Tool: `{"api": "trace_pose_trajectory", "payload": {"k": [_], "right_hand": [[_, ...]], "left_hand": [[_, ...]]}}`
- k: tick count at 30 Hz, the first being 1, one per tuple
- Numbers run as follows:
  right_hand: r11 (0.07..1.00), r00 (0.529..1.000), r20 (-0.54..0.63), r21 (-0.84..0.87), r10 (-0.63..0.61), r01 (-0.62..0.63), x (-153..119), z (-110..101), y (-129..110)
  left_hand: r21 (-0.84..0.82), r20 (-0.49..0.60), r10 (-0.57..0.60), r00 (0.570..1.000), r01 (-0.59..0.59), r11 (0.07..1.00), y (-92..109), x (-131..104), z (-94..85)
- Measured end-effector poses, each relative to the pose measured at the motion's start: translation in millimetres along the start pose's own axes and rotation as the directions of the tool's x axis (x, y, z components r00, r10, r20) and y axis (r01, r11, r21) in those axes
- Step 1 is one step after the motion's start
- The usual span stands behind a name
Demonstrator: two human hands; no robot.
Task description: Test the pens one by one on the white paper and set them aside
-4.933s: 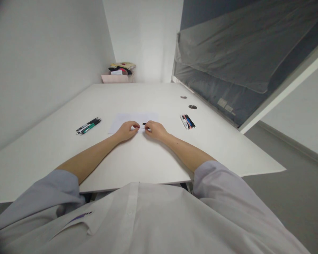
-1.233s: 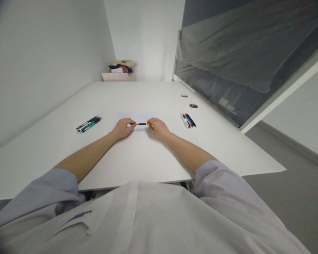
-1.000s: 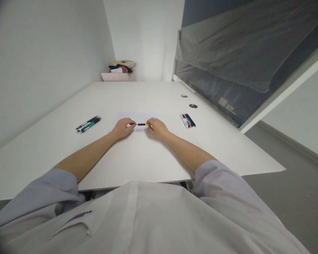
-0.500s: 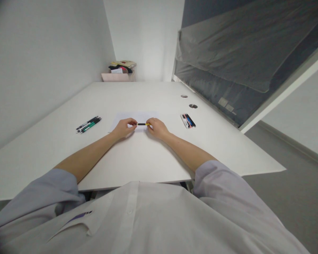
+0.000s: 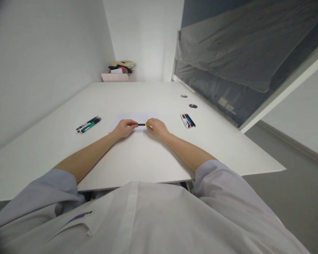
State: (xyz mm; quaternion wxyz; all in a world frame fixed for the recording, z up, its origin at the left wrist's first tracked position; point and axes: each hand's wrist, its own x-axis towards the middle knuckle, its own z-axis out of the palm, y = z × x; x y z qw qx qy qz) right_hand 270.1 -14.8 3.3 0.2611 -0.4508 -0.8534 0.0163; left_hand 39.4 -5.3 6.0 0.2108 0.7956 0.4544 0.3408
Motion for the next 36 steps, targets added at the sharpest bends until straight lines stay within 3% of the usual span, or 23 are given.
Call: {"api": "trace_pose_trajectory", "payload": {"k": [14, 27, 36], "right_hand": [[0.996, 0.998, 0.067, -0.090, 0.000, 0.006, -3, -7, -11], [0.992, 0.998, -0.021, -0.110, -0.056, 0.053, -1, -2, -3], [0.998, 1.000, -0.009, -0.057, -0.004, 0.003, -2, -3, -5]], "left_hand": [[0.029, -0.006, 0.003, 1.000, -0.002, 1.000, 4, -2, 0.6], [-0.081, 0.071, -0.080, 0.994, 0.085, 0.993, -9, 2, 3.9], [-0.050, 0.000, -0.018, 1.000, 0.018, 0.999, 3, -1, 3.0]]}}
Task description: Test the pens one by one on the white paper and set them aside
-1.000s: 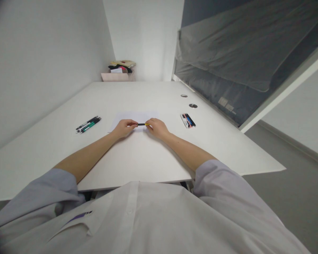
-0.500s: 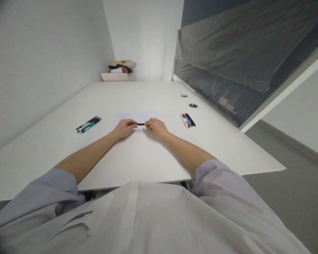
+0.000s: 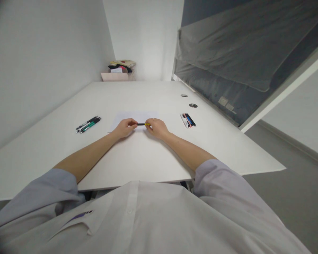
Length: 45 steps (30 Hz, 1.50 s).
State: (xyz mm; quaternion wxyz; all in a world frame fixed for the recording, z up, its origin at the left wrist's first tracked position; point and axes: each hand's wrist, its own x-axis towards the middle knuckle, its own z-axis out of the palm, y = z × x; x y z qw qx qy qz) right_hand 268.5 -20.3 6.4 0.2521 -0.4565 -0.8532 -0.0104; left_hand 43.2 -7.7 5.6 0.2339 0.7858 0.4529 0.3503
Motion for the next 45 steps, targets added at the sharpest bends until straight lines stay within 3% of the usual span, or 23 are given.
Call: {"api": "trace_pose_trajectory", "payload": {"k": [8, 13, 19, 27, 34, 41, 45], "right_hand": [[1.000, 0.996, 0.085, -0.016, 0.017, -0.016, 0.3, -2.9, -6.4], [0.996, 0.990, 0.111, -0.033, 0.089, -0.086, 0.3, -4.0, -7.0], [1.000, 0.999, 0.049, -0.025, -0.009, 0.010, 0.6, -3.8, -4.9], [0.998, 0.997, 0.064, 0.023, 0.051, -0.053, 0.2, 0.8, -1.0], [1.000, 0.999, 0.041, -0.016, -0.023, 0.024, 0.3, -3.3, -3.0], [0.997, 0.994, 0.073, 0.011, 0.076, -0.077, -0.3, -3.1, -4.5], [1.000, 0.999, 0.051, 0.009, 0.005, -0.005, 0.1, -2.8, -2.3]], "left_hand": [[0.174, -0.065, 0.129, 0.989, -0.116, 0.978, 8.5, -6.5, -1.3], [0.164, -0.064, 0.113, 0.992, -0.101, 0.981, 6.3, -5.3, 0.3], [0.138, -0.084, 0.104, 0.991, -0.091, 0.986, 7.0, -4.5, -0.4], [0.128, -0.078, 0.091, 0.993, -0.081, 0.989, 6.5, -5.2, -1.5], [0.095, -0.089, 0.075, 0.993, -0.066, 0.993, 6.6, -4.8, -2.1], [0.106, -0.073, 0.070, 0.995, -0.062, 0.992, 6.7, -5.0, -1.6], [0.116, -0.073, 0.062, 0.995, -0.054, 0.992, 6.5, -4.2, -1.8]]}}
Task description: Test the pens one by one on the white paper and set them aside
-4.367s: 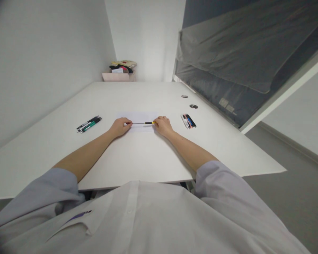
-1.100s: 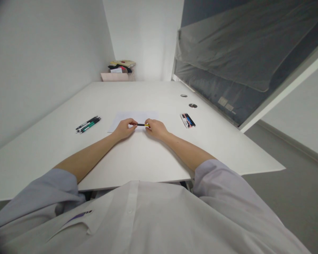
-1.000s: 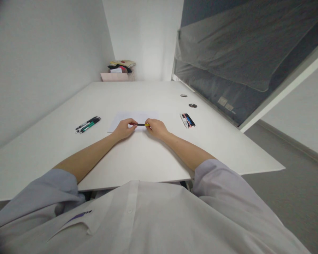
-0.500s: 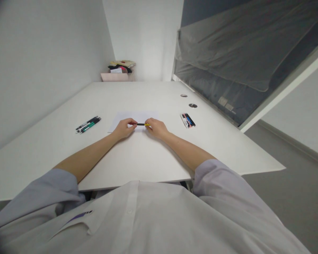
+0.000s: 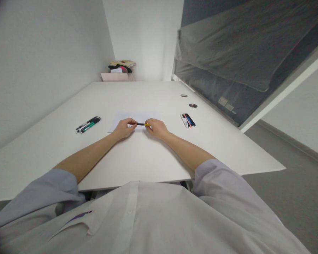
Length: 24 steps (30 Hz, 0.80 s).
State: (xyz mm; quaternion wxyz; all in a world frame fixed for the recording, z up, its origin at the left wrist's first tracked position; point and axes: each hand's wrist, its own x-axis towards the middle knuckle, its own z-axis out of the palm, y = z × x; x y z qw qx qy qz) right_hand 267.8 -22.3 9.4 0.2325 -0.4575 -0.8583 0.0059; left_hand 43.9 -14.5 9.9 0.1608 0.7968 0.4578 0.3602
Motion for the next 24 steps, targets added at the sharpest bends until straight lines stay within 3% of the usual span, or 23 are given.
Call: {"api": "trace_pose_trajectory", "payload": {"k": [3, 11, 18, 24], "right_hand": [[0.999, 1.000, -0.004, -0.018, -0.027, 0.027, -0.2, -1.0, -1.1], [0.998, 0.998, 0.004, 0.023, 0.059, -0.059, -0.1, 2.7, 0.8], [1.000, 1.000, -0.011, -0.014, -0.023, 0.023, 0.6, -0.2, 0.0], [0.999, 0.999, 0.000, -0.004, 0.033, -0.033, 0.4, -0.3, -1.5]], "left_hand": [[-0.002, 0.000, 0.003, 1.000, -0.003, 1.000, 0.0, 0.3, -0.4], [0.000, 0.003, 0.001, 1.000, -0.001, 1.000, 0.8, -0.8, -0.6], [0.003, -0.010, 0.000, 1.000, 0.000, 1.000, 1.1, -0.5, -1.6], [0.002, 0.001, -0.001, 1.000, 0.001, 1.000, 2.4, -0.8, -1.8]]}}
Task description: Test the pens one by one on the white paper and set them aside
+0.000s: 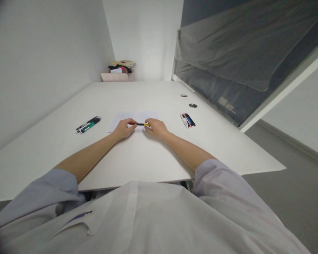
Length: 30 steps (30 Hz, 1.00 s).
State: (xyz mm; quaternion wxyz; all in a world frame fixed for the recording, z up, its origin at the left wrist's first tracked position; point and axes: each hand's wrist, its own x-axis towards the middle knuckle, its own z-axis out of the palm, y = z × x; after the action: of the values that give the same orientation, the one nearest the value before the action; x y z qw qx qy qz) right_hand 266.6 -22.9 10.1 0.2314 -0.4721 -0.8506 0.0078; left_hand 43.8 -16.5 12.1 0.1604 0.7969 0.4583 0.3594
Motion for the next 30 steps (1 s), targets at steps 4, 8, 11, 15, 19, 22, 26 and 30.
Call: {"api": "trace_pose_trajectory", "payload": {"k": [4, 8, 11, 15, 19, 22, 26, 30], "right_hand": [[1.000, 1.000, 0.000, -0.005, -0.001, 0.001, 0.6, 0.9, 2.2], [0.998, 0.998, -0.010, -0.019, -0.063, 0.063, 0.9, 0.6, 2.0], [0.998, 0.998, -0.004, -0.024, -0.059, 0.059, 0.5, 1.3, 1.2], [0.999, 0.999, -0.002, -0.001, -0.032, 0.032, 0.1, 3.6, 2.5], [1.000, 1.000, 0.004, 0.002, -0.006, 0.006, 0.2, 4.3, 4.2], [0.999, 0.999, -0.010, -0.008, -0.043, 0.043, 0.0, 3.1, 3.4], [0.998, 0.998, -0.021, -0.029, -0.058, 0.057, -0.4, 1.1, 0.8], [0.998, 0.998, -0.018, -0.022, -0.054, 0.053, -0.5, 0.1, -0.4]], "left_hand": [[0.002, -0.004, -0.003, 1.000, 0.003, 1.000, 0.2, -0.1, 0.0], [-0.004, -0.011, -0.006, 1.000, 0.006, 1.000, -0.4, 0.5, 0.1], [-0.005, -0.008, -0.004, 1.000, 0.004, 1.000, -0.7, 0.6, 0.3], [-0.009, -0.005, -0.007, 1.000, 0.007, 1.000, -0.8, 0.3, 0.8], [-0.006, -0.001, -0.006, 1.000, 0.006, 1.000, -0.5, 0.2, 0.8], [0.004, -0.005, -0.004, 1.000, 0.004, 1.000, 0.4, 0.3, 0.2], [-0.006, -0.009, -0.004, 1.000, 0.004, 1.000, 0.9, 0.0, -0.1], [-0.035, -0.004, -0.012, 1.000, 0.011, 0.999, -0.1, -0.1, 0.2]]}}
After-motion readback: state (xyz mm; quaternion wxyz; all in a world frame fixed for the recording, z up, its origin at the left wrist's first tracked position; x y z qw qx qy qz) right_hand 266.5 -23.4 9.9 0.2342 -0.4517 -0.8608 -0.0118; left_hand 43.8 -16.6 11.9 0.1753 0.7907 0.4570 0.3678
